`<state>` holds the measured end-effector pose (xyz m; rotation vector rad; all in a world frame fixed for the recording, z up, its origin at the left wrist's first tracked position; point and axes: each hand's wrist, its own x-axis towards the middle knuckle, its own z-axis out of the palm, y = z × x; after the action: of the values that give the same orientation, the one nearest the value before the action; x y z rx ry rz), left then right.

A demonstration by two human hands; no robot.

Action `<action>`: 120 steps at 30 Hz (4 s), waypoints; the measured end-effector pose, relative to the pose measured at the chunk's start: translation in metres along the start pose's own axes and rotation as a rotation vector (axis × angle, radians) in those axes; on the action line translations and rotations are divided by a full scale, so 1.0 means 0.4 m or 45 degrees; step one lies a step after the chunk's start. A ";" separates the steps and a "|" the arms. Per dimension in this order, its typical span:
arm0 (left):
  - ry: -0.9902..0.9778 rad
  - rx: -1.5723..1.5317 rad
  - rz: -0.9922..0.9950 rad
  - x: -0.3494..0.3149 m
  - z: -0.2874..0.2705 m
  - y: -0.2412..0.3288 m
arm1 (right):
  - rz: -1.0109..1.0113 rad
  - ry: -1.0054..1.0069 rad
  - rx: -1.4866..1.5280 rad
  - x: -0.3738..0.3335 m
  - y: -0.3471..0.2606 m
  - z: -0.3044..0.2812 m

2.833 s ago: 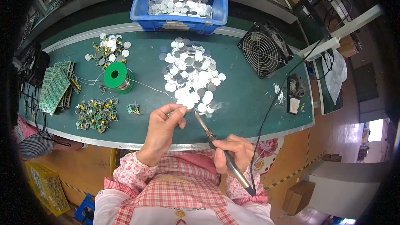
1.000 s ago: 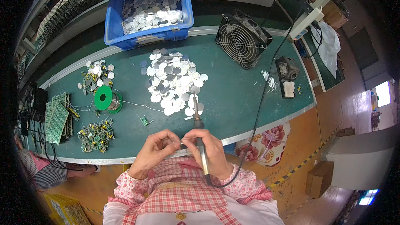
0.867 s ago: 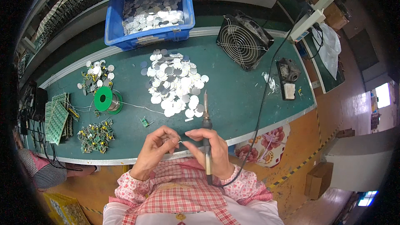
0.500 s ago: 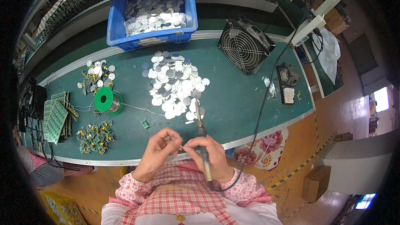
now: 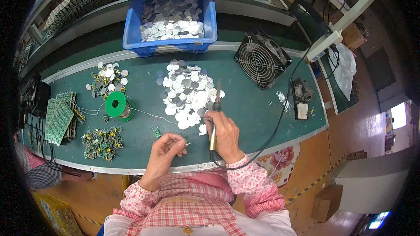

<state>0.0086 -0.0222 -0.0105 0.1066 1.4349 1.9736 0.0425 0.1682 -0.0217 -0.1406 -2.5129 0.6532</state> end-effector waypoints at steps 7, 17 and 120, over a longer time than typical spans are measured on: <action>-0.023 -0.024 -0.003 0.019 0.022 -0.009 | 0.142 0.060 0.195 -0.027 0.000 -0.004; -0.046 -0.015 -0.003 0.020 0.032 -0.013 | 0.154 0.079 0.133 -0.006 -0.005 -0.048; -0.196 0.092 0.120 -0.022 0.062 0.015 | 0.064 0.014 0.617 -0.058 -0.117 -0.126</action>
<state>0.0234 -0.0080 0.0072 0.3568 1.4232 1.9430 0.0903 0.1433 0.0271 -0.0297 -2.2703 1.2511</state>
